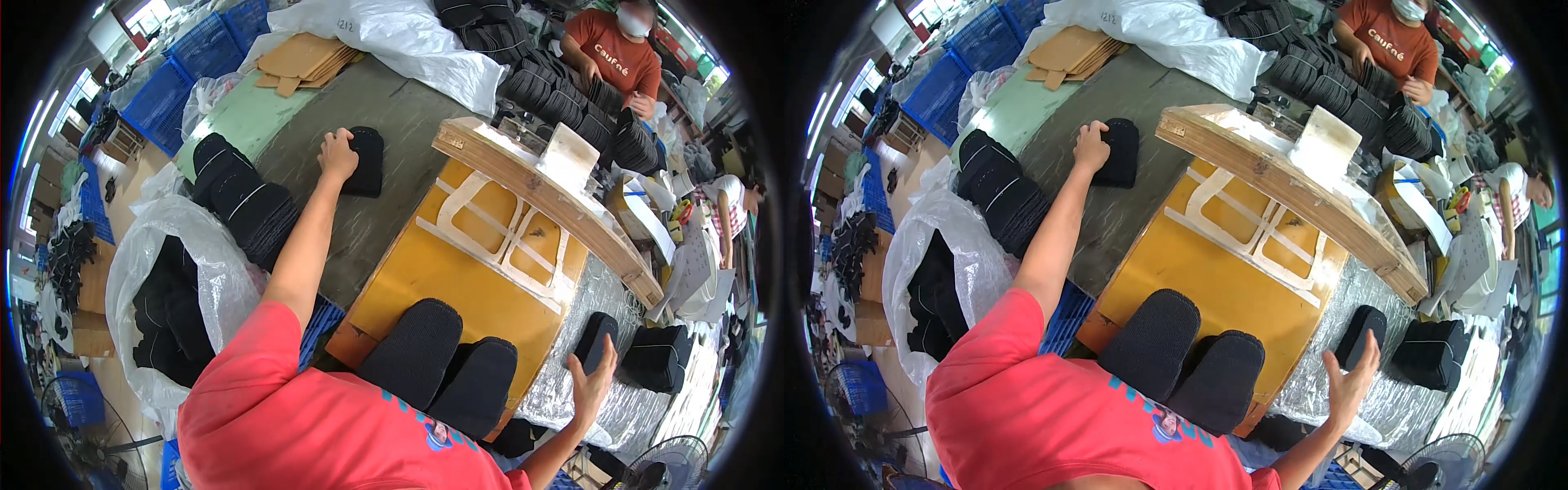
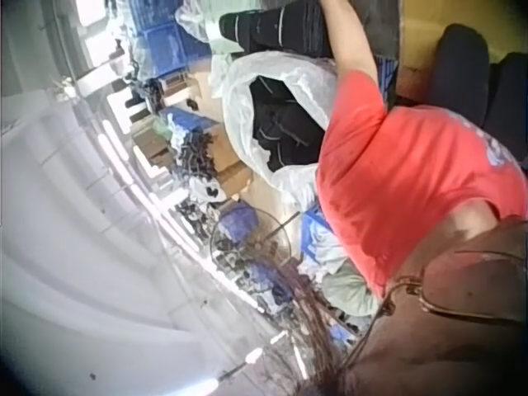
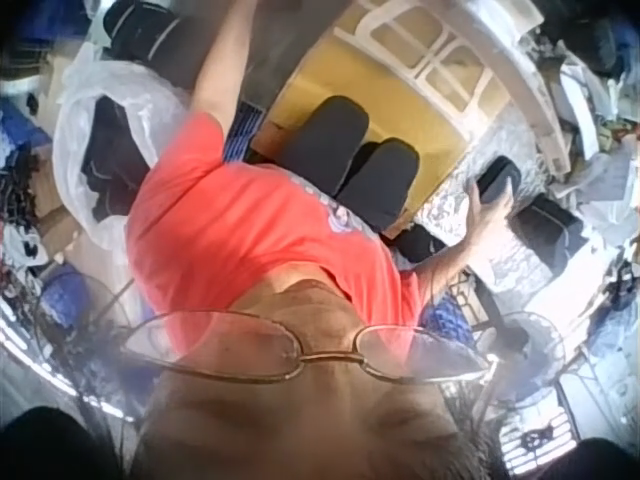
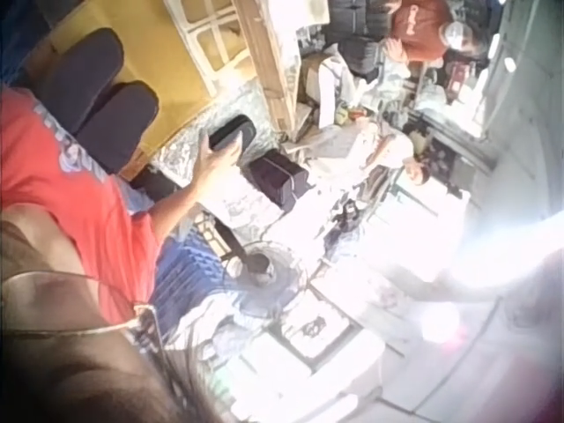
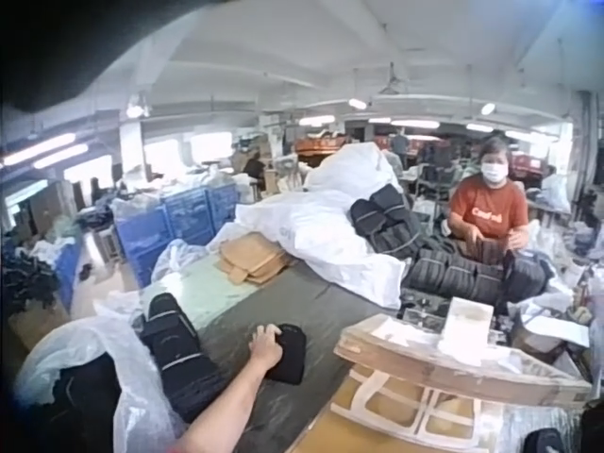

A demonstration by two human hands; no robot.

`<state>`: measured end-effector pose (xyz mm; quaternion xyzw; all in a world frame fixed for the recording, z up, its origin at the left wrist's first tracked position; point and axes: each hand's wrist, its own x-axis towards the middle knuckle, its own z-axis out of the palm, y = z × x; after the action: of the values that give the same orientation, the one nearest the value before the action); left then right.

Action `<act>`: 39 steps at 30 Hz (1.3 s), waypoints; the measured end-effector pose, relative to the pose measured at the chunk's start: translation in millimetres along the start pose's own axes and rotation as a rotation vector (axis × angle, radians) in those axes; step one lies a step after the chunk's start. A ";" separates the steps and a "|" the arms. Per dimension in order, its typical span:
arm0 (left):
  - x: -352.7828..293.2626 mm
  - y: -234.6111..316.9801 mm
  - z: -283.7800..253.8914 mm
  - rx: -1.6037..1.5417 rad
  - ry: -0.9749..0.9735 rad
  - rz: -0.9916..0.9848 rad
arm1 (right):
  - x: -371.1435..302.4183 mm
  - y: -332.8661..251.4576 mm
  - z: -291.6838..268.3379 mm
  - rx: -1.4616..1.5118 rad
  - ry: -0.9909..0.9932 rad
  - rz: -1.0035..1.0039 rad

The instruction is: Manually screen printing white ink onto black shoe components using a screen frame and squeegee.

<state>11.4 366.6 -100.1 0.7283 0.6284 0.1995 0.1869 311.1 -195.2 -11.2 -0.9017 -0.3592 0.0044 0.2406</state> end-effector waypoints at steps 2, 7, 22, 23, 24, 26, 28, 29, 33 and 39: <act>2.6 8.2 4.0 0.041 0.031 0.038 | -4.7 -41.0 -5.1 0.079 0.005 -0.010; 11.9 41.1 15.3 0.209 0.021 0.140 | -11.9 -109.5 -15.4 0.305 -0.397 -0.359; -69.6 72.5 2.9 0.089 0.170 0.663 | -40.5 -137.8 -4.9 0.151 -0.386 -0.374; -94.8 81.6 -10.3 -0.168 -0.061 0.689 | -42.0 -133.7 -5.3 0.123 -0.414 -0.415; -122.1 89.2 -21.2 -0.430 -0.297 0.707 | -42.9 -130.9 -5.3 0.093 -0.438 -0.449; -185.6 94.0 -50.4 -0.589 -0.606 0.815 | -43.9 -132.1 -7.2 0.102 -0.413 -0.428; -238.3 91.4 -83.6 -0.660 -0.700 0.967 | -37.2 -121.9 -7.9 0.275 -0.436 -0.254; -259.0 90.6 -97.0 -0.596 -0.709 0.940 | -23.2 -116.6 -3.8 0.412 -0.422 -0.202; -301.8 85.7 -101.8 -0.403 -0.755 0.825 | 72.0 -84.0 32.7 0.392 -0.175 -0.194; -306.2 99.7 -96.4 -0.410 -0.763 0.803 | 179.7 -24.1 124.4 0.176 0.167 -0.434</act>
<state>4.5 51.6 17.0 0.8784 0.1405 0.0958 0.4466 406.3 -9.7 -81.0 -0.7761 -0.5216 -0.0907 0.3425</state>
